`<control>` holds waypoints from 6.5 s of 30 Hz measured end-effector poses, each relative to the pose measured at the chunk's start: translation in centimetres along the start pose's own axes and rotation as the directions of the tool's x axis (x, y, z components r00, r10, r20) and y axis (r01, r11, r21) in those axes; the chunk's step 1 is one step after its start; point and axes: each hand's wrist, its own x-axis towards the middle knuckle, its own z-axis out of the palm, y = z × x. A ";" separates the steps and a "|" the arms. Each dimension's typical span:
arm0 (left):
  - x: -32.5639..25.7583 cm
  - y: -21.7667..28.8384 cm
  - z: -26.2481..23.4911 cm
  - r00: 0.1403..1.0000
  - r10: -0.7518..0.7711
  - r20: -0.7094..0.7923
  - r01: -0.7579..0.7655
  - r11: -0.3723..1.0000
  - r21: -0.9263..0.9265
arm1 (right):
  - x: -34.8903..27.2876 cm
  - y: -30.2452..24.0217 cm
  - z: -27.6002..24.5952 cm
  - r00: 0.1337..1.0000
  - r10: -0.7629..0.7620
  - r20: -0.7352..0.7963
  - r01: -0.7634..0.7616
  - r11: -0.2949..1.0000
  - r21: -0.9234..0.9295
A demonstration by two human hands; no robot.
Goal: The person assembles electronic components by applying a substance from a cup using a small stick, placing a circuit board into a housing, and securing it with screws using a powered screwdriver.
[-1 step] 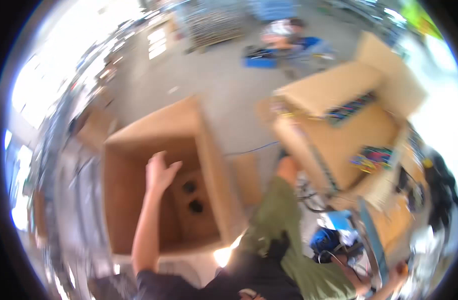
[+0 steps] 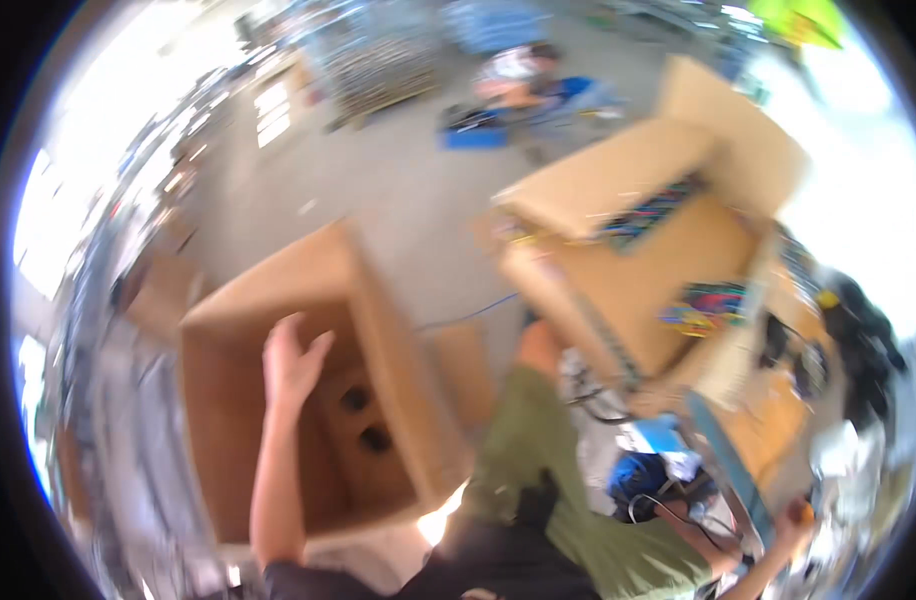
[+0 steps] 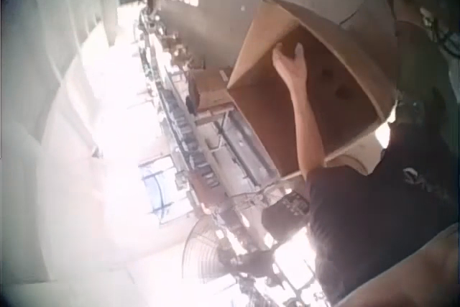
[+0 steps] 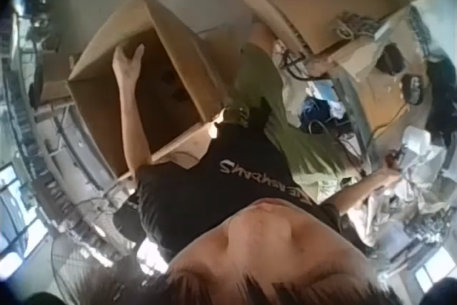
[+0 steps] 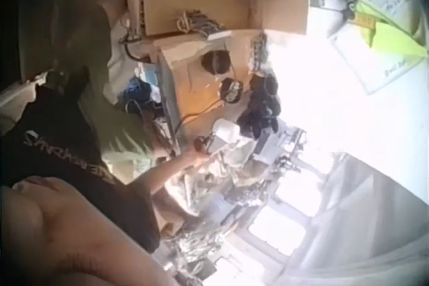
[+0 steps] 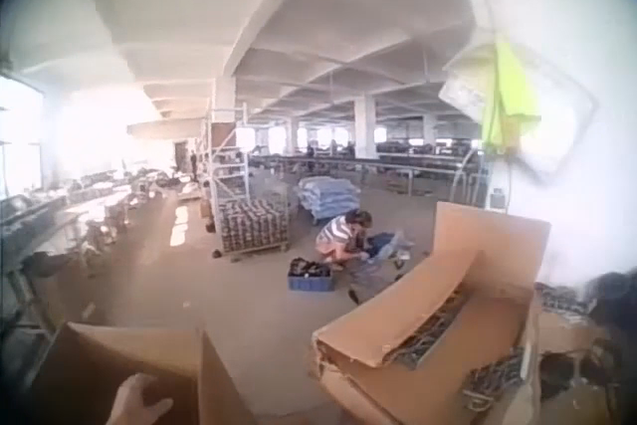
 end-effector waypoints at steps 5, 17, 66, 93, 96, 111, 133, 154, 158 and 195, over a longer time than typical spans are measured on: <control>3.2 22.1 1.6 0.789 0.608 -0.088 -0.600 0.731 -0.325 | -4.4 2.2 3.3 0.986 0.154 0.069 -0.161 0.980 0.117; -0.2 44.7 20.2 -0.023 0.926 0.376 -0.462 0.324 -0.826 | -16.4 5.5 11.7 0.925 0.320 0.204 -0.316 0.947 -0.054; -4.0 47.6 24.7 0.190 0.969 0.159 -0.144 0.188 -0.972 | -17.7 30.0 36.0 0.482 0.055 0.874 0.817 -0.389 -0.426; -4.3 48.7 23.2 0.060 0.996 0.060 -0.303 0.076 -0.950 | -17.5 31.3 32.5 0.551 -0.228 0.803 0.834 0.185 -0.520; -4.6 48.4 23.1 0.054 0.994 0.099 -0.255 0.109 -0.961 | -16.8 30.2 32.6 0.735 0.031 0.677 0.591 0.461 -0.662; -2.5 46.7 15.0 -0.043 0.970 0.239 -0.448 0.195 -0.873 | -22.6 26.6 32.1 0.491 -0.276 0.826 0.842 0.393 -0.369; -20.8 50.5 13.9 0.497 0.868 0.025 -0.427 0.269 -0.863 | -28.4 11.2 20.5 0.927 -0.073 0.367 0.324 0.650 -0.687; -29.6 52.3 18.4 0.188 0.908 0.375 0.321 0.304 -0.897 | -25.4 9.9 15.1 0.684 -0.357 0.636 0.683 0.007 -0.731; -28.7 51.7 19.6 0.094 0.964 0.248 -0.015 0.251 -0.968 | -25.4 10.1 15.2 0.690 -0.397 0.606 0.636 -0.069 -0.769; -28.9 48.9 18.0 0.400 0.916 0.043 -0.061 0.074 -0.995 | -26.1 13.9 15.9 0.853 -0.258 0.455 0.513 0.579 -0.634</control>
